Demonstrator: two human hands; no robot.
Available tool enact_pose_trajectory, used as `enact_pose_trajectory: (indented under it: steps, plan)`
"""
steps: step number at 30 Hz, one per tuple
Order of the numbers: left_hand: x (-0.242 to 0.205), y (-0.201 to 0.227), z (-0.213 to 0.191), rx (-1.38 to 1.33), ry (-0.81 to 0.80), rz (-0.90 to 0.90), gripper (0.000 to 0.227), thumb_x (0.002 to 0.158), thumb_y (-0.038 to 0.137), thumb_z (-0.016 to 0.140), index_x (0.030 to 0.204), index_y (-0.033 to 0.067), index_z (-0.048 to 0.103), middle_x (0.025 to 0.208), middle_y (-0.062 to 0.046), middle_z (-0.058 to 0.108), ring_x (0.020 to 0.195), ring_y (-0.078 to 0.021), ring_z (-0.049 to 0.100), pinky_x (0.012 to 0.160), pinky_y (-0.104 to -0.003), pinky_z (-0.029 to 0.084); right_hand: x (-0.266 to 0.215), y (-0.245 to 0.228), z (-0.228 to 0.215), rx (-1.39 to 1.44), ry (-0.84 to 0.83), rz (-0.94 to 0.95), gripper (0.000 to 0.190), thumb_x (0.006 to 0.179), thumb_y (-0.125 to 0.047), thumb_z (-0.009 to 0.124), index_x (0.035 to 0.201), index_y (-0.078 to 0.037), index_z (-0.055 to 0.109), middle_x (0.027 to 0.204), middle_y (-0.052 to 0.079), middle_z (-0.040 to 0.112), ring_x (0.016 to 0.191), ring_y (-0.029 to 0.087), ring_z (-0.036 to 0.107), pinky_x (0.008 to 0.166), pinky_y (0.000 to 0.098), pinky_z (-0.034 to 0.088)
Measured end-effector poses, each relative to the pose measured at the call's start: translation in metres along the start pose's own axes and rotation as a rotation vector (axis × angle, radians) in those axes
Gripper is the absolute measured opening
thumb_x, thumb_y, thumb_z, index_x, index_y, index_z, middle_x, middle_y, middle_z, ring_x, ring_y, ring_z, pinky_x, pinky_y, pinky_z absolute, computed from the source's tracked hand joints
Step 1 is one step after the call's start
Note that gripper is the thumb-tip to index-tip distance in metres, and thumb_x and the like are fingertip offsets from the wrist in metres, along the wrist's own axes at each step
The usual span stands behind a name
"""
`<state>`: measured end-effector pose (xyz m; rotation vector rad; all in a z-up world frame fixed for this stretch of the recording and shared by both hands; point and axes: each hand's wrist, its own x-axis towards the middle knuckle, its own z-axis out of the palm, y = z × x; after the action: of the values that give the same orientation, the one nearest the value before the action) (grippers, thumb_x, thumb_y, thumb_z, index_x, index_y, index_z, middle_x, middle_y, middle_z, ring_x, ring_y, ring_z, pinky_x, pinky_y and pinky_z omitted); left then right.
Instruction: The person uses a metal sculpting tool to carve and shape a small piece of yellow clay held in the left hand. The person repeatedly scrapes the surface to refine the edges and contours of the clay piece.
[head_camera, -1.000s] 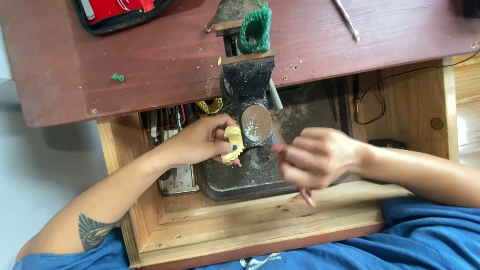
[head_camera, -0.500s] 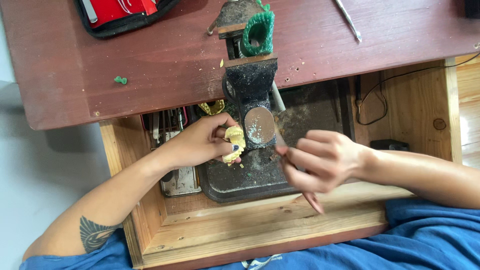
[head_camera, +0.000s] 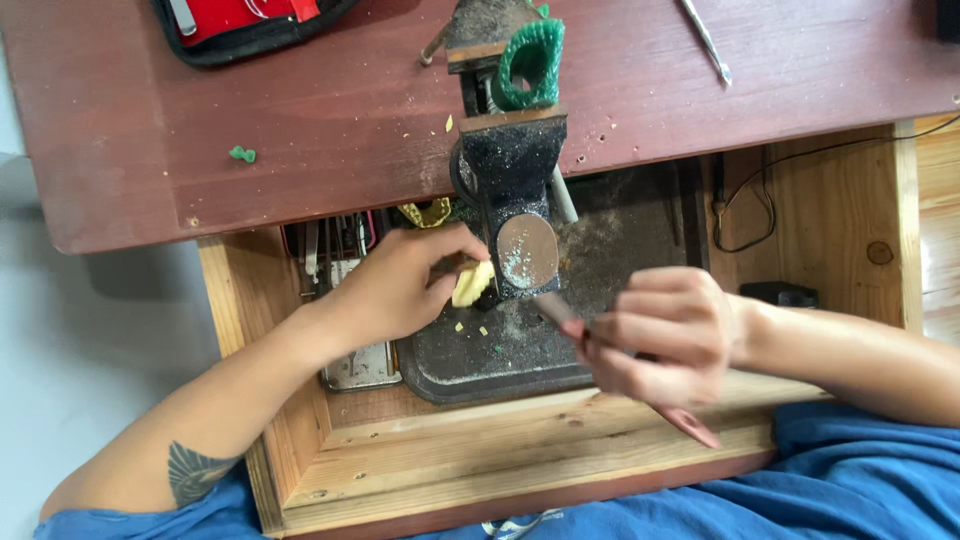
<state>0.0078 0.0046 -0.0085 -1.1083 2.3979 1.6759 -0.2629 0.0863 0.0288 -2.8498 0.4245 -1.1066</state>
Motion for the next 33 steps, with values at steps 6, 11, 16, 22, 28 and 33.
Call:
enact_pose_trajectory:
  steps: [6,11,16,22,28,33]
  plan:
    - [0.002,-0.026,0.015,0.269,0.256,0.702,0.029,0.090,-0.017,0.065,0.112,0.0017,0.059,0.115,-0.015,0.070,0.109,-0.0344,0.070,0.104,-0.048,0.058,-0.008,0.004,0.010,0.026,0.041,0.156,0.019,0.089,0.000,0.059,0.074,-0.006,0.048,0.061,0.001,0.038,0.042,0.014,0.030,0.040,0.0301,0.023]
    - [0.000,-0.028,0.014,0.350,0.283,0.794,0.043,0.077,-0.028,0.062,0.110,-0.0003,0.056,0.117,-0.017,0.065,0.113,-0.0391,0.064,0.102,-0.048,0.058,-0.001,0.005,0.008,-0.023,0.026,0.019,0.015,0.100,-0.007,0.059,0.086,-0.004,0.056,0.073,0.007,0.058,0.052,0.013,0.048,0.045,0.0256,0.031]
    - [-0.005,-0.020,0.010,0.396,0.281,0.815,0.036,0.081,-0.025,0.059,0.104,0.0026,0.055,0.114,-0.014,0.062,0.116,-0.0367,0.059,0.095,-0.046,0.058,0.006,0.001,0.001,-0.031,0.052,-0.125,0.019,0.098,-0.006,0.065,0.086,-0.009,0.050,0.075,0.008,0.065,0.055,0.010,0.057,0.045,0.0230,0.033]
    - [-0.007,0.004,0.000,0.519,0.472,1.085,0.011,0.097,-0.006,0.074,0.094,-0.0036,0.065,0.097,-0.015,0.066,0.094,-0.0334,0.065,0.084,-0.037,0.068,-0.039,0.025,0.019,-0.584,-0.443,0.089,0.058,0.109,-0.058,0.026,0.102,-0.014,0.064,0.099,0.009,0.066,0.063,0.015,0.051,0.054,0.0269,0.038]
    - [-0.016,0.005,0.003,0.554,0.572,1.218,0.017,0.095,-0.007,0.068,0.086,0.0047,0.061,0.097,-0.017,0.070,0.080,-0.0305,0.070,0.064,-0.032,0.064,-0.082,0.038,0.055,-0.702,-0.750,0.317,0.028,0.092,-0.047,0.066,0.096,-0.020,0.063,0.081,0.001,0.057,0.070,0.022,0.057,0.058,0.0338,0.040]
    - [-0.018,0.006,0.003,0.486,0.539,1.253,0.014,0.098,-0.004,0.059,0.086,0.0029,0.061,0.102,-0.020,0.067,0.077,-0.0323,0.066,0.066,-0.034,0.060,-0.098,0.035,0.064,-0.504,-0.931,0.410,0.044,0.085,-0.056,0.064,0.098,-0.015,0.070,0.093,0.006,0.068,0.086,0.029,0.067,0.072,0.0379,0.051]
